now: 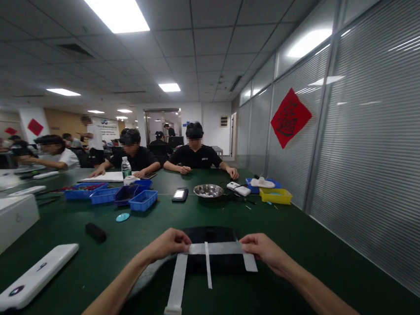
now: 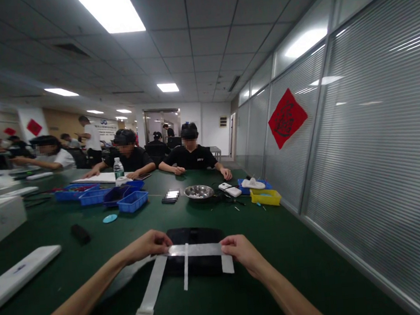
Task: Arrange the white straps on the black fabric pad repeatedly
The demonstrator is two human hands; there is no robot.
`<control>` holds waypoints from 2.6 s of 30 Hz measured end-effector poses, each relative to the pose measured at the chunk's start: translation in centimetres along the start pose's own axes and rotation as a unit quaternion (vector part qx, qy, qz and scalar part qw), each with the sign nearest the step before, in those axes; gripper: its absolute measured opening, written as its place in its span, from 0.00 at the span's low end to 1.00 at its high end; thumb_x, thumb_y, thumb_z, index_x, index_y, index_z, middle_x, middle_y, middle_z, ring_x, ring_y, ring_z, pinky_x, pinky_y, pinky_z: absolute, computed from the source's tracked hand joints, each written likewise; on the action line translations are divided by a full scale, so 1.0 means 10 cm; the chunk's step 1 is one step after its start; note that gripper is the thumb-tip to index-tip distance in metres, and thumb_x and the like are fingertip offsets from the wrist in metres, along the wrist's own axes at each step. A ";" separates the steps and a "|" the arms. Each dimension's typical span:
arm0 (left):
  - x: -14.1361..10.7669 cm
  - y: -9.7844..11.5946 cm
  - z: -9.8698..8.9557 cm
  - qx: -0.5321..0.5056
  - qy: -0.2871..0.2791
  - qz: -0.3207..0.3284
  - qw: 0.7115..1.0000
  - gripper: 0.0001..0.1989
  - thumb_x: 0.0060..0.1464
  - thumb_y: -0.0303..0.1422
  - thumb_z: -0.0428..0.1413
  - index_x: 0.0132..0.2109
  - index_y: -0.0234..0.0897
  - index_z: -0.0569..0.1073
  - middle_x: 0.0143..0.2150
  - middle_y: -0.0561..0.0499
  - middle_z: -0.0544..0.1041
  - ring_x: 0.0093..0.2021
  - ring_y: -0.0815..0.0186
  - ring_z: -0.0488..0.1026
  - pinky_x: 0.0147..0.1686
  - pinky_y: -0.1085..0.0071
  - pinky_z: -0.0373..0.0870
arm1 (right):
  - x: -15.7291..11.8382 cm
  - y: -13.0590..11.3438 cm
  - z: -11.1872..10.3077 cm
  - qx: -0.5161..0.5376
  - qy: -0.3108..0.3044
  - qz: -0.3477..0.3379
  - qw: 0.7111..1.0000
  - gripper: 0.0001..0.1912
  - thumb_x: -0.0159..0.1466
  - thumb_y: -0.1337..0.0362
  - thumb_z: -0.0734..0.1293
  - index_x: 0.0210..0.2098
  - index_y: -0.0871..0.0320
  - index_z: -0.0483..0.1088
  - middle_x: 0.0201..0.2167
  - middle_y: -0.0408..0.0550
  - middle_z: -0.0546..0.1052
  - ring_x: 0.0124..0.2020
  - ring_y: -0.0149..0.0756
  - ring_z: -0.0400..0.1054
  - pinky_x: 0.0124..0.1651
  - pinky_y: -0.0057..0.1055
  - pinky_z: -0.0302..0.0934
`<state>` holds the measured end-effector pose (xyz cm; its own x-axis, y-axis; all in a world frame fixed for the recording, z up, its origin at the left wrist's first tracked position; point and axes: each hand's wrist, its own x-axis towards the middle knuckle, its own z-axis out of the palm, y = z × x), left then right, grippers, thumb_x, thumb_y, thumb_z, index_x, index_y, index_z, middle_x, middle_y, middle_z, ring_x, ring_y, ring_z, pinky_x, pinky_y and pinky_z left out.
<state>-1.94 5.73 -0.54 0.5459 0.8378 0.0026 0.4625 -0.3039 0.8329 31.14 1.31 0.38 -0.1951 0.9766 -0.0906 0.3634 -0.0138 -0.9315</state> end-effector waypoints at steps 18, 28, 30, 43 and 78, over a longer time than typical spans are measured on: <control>0.06 0.00 0.11 0.120 0.018 0.004 0.993 0.16 0.48 0.37 0.54 0.42 0.34 0.76 0.36 0.52 0.76 0.35 0.66 0.70 0.35 0.73 0.63 | 0.06 0.08 0.00 -0.124 0.007 -0.008 0.992 0.14 0.58 0.64 0.64 0.42 0.62 0.73 0.43 0.50 0.76 0.45 0.40 0.69 0.45 0.33 0.61; 0.04 0.04 0.11 0.131 0.025 -0.001 0.991 0.15 0.48 0.36 0.55 0.42 0.35 0.75 0.36 0.52 0.74 0.36 0.66 0.69 0.35 0.72 0.63 | 0.05 0.08 0.04 -0.183 0.016 -0.036 0.982 0.13 0.58 0.64 0.64 0.40 0.63 0.73 0.40 0.50 0.76 0.41 0.38 0.70 0.40 0.31 0.63; 0.05 0.01 0.11 0.127 0.023 0.001 0.992 0.14 0.48 0.35 0.55 0.42 0.35 0.75 0.36 0.52 0.74 0.36 0.66 0.69 0.35 0.72 0.63 | 0.05 0.09 0.04 -0.184 0.018 -0.040 0.982 0.13 0.59 0.63 0.64 0.40 0.63 0.73 0.41 0.50 0.76 0.41 0.37 0.70 0.41 0.30 0.63; 0.08 -0.03 0.15 0.170 0.036 0.006 0.985 0.13 0.49 0.35 0.54 0.41 0.35 0.74 0.35 0.52 0.73 0.34 0.67 0.68 0.33 0.74 0.63 | 0.04 0.08 0.09 -0.240 0.044 -0.062 0.968 0.13 0.58 0.65 0.63 0.40 0.62 0.74 0.36 0.50 0.77 0.37 0.36 0.70 0.38 0.28 0.61; -0.07 0.33 0.37 0.283 -0.007 0.123 0.951 0.18 0.57 0.25 0.45 0.47 0.43 0.75 0.47 0.49 0.69 0.45 0.65 0.68 0.46 0.71 0.65 | -0.11 -0.07 0.36 -0.370 0.006 -0.211 0.905 0.15 0.64 0.69 0.56 0.38 0.57 0.73 0.41 0.48 0.71 0.42 0.34 0.65 0.44 0.29 0.58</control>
<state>1.79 2.42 0.13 0.6941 0.7046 0.1475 0.6194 -0.6890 0.3762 27.83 -0.52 -0.12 -0.4508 0.8636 0.2259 0.7695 0.5042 -0.3919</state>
